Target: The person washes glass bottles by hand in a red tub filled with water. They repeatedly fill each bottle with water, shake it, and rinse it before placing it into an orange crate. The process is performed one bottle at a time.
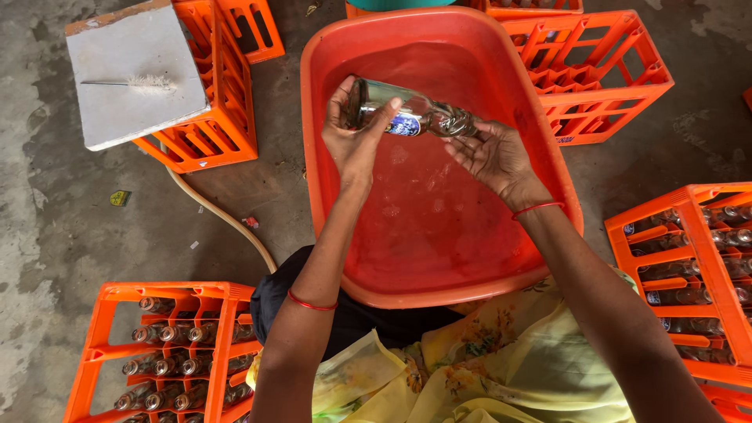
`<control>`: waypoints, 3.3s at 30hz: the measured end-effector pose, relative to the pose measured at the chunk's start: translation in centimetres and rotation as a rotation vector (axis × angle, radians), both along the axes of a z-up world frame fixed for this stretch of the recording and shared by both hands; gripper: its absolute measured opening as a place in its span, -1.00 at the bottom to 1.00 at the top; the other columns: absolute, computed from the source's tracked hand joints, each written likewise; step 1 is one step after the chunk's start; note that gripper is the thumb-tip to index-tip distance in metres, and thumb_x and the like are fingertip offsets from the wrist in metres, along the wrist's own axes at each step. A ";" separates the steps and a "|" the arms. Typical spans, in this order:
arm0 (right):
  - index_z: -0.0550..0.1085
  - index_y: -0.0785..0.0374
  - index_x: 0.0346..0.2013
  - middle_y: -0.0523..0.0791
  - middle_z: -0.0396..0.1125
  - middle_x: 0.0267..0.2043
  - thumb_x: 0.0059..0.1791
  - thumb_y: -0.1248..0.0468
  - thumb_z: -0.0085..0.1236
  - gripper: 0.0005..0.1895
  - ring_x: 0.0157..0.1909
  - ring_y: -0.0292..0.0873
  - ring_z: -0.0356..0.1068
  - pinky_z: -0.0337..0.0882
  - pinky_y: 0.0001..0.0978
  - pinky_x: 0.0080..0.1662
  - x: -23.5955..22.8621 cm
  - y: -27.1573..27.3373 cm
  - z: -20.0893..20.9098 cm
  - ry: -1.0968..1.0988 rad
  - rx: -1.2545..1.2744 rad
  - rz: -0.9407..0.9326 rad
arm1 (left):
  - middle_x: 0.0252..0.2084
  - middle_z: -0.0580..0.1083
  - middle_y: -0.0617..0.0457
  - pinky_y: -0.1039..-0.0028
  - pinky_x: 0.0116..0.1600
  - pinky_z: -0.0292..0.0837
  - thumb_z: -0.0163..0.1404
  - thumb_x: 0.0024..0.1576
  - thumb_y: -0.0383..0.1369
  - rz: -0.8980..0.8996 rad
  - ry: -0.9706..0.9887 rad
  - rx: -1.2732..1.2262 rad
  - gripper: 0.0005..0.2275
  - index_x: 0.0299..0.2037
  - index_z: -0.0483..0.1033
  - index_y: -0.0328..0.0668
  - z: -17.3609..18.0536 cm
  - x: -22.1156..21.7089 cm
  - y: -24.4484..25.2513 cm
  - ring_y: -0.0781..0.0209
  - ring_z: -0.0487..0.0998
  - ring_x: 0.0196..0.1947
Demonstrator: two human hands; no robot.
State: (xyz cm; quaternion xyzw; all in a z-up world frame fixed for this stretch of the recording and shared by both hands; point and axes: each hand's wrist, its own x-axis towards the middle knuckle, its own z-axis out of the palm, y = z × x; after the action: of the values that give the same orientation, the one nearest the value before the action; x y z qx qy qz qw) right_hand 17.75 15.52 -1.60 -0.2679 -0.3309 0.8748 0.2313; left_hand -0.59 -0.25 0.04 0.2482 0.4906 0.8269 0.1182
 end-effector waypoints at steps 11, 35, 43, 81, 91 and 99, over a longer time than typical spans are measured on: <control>0.37 0.35 0.13 0.03 0.43 0.00 0.08 0.21 0.15 -0.61 0.02 -0.07 0.50 0.58 -0.42 0.04 0.3 -0.4 0.0 0.032 0.239 0.025 | -0.16 0.59 -0.03 0.53 0.05 0.60 0.37 0.03 -0.22 0.041 -0.043 -0.102 -0.57 -0.03 0.61 -0.42 -1.2 -1.7 0.0 0.29 0.62 -0.13; 0.16 0.24 0.29 0.19 0.28 0.15 0.03 0.17 0.07 -0.43 0.02 0.02 0.47 0.59 -0.20 0.05 -0.7 -1.7 -4.1 -0.142 0.072 0.036 | -0.18 0.60 0.08 0.42 0.07 0.71 0.38 0.03 -0.36 0.088 0.358 0.061 -0.61 0.01 0.52 -0.22 0.9 1.2 -0.9 0.29 0.68 -0.15; 0.29 0.09 0.33 -0.06 0.26 0.26 0.07 -0.09 -0.04 -0.41 0.17 -0.05 0.31 0.39 -0.09 0.11 -0.6 -0.1 -6.6 -0.465 0.367 0.189 | -0.09 0.52 0.10 0.42 0.13 0.65 0.41 -0.01 -0.42 0.155 0.401 0.041 -0.57 0.02 0.49 -0.22 1.8 1.8 -1.6 0.32 0.61 -0.06; 0.33 0.48 0.14 0.11 0.40 -0.04 0.14 0.22 0.01 -0.61 -0.13 -0.21 0.53 0.57 -0.55 -0.02 0.6 -6.8 -4.6 -0.045 -0.162 0.129 | -0.11 0.62 -0.07 0.20 0.32 0.41 0.40 -0.11 -0.06 -0.139 -0.026 -0.083 -0.24 0.21 0.26 -0.15 -5.0 -3.9 1.1 0.07 0.62 0.04; 0.37 0.46 0.13 0.15 0.41 -0.03 0.12 0.27 0.06 -0.64 -0.16 -0.23 0.52 0.62 -0.59 -0.04 0.4 -6.2 -4.4 -0.044 -0.226 0.077 | -0.21 0.60 -0.01 0.36 0.22 0.45 0.42 -0.09 -0.18 -0.098 0.012 -0.032 -0.34 0.11 0.24 -0.08 -3.3 -2.2 1.0 0.28 0.62 -0.07; 0.40 0.37 0.07 0.05 0.43 -0.08 0.08 0.19 0.18 -0.62 -0.22 -0.26 0.49 0.60 -0.55 -0.12 0.8 -5.7 -5.4 -0.072 -0.164 0.082 | -0.17 0.55 0.03 0.46 0.00 0.62 0.43 -0.04 -0.20 -0.045 0.137 -0.016 -0.41 0.05 0.28 -0.15 -2.0 -0.9 0.7 0.30 0.63 -0.14</control>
State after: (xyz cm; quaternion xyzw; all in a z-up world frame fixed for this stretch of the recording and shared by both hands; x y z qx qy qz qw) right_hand 18.59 9.87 -7.00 -0.3034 -0.2770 0.8974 0.1608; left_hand -1.44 0.45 -1.94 0.3142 0.4984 0.8012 0.1048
